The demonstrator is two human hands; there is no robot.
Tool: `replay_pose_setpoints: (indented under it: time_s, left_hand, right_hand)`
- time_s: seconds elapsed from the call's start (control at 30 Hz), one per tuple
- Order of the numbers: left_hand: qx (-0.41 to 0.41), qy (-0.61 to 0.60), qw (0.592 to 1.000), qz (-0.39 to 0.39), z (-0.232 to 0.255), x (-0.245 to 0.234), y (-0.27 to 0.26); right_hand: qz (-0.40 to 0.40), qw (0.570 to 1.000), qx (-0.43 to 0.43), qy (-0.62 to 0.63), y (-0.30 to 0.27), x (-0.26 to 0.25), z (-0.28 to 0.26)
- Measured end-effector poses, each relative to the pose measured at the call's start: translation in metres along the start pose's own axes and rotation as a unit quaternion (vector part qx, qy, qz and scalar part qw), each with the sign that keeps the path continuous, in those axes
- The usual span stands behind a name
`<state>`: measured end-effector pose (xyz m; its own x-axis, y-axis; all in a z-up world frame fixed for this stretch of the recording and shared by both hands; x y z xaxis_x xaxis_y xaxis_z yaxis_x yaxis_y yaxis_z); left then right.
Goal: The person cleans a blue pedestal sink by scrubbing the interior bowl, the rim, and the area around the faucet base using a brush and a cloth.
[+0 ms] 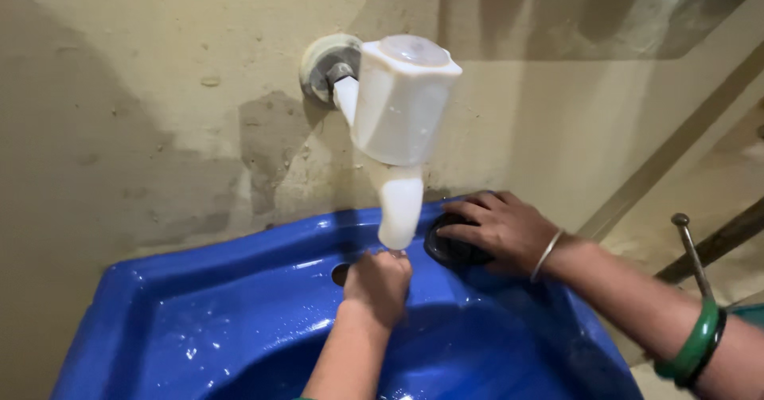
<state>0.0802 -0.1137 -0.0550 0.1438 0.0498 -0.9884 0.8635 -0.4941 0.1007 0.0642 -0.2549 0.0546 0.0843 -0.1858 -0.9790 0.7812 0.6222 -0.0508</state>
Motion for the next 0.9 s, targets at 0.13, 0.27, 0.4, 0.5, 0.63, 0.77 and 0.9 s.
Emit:
replay_pose_setpoints:
  time_s: [0.13, 0.27, 0.4, 0.5, 0.63, 0.77, 0.9]
  left_hand:
    - [-0.049, -0.056, 0.996, 0.040, 0.000, 0.001, 0.000]
    - [-0.062, -0.033, 0.997, 0.037, 0.006, 0.007, 0.001]
    - [-0.091, -0.053, 0.994, 0.036, 0.010, 0.010, -0.002]
    - [-0.076, -0.069, 0.991, 0.085, 0.010, 0.001, -0.004]
    - [-0.124, -0.039, 0.990, -0.051, 0.023, 0.006, 0.002]
    - [-0.152, 0.035, 0.980, -0.121, 0.041, 0.000, 0.008]
    - [-0.168, 0.040, 0.975, -0.142, 0.047, 0.001, -0.001]
  right_hand:
    - [-0.070, 0.993, -0.093, -0.001, 0.003, -0.012, 0.017]
    - [-0.027, 0.986, -0.164, 0.008, -0.009, -0.015, 0.042]
    - [0.040, 0.976, -0.216, 0.013, -0.017, 0.002, 0.061]
    - [0.085, 0.971, -0.222, -0.013, -0.008, 0.019, 0.053]
    - [0.090, 0.977, -0.191, -0.013, -0.010, 0.027, 0.048]
    - [0.064, 0.978, -0.197, -0.028, -0.033, 0.020, 0.062]
    - [0.017, 0.981, -0.182, -0.065, -0.041, 0.015, 0.078]
Point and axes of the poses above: each hand's wrist, its own y-axis towards the middle knuckle, its own x-axis out of the palm, z = x × y, the point moved 6 cm from there along y, towards the middle knuckle, and after that the axes turned 6 degrees about y, right-handed, at the moved point
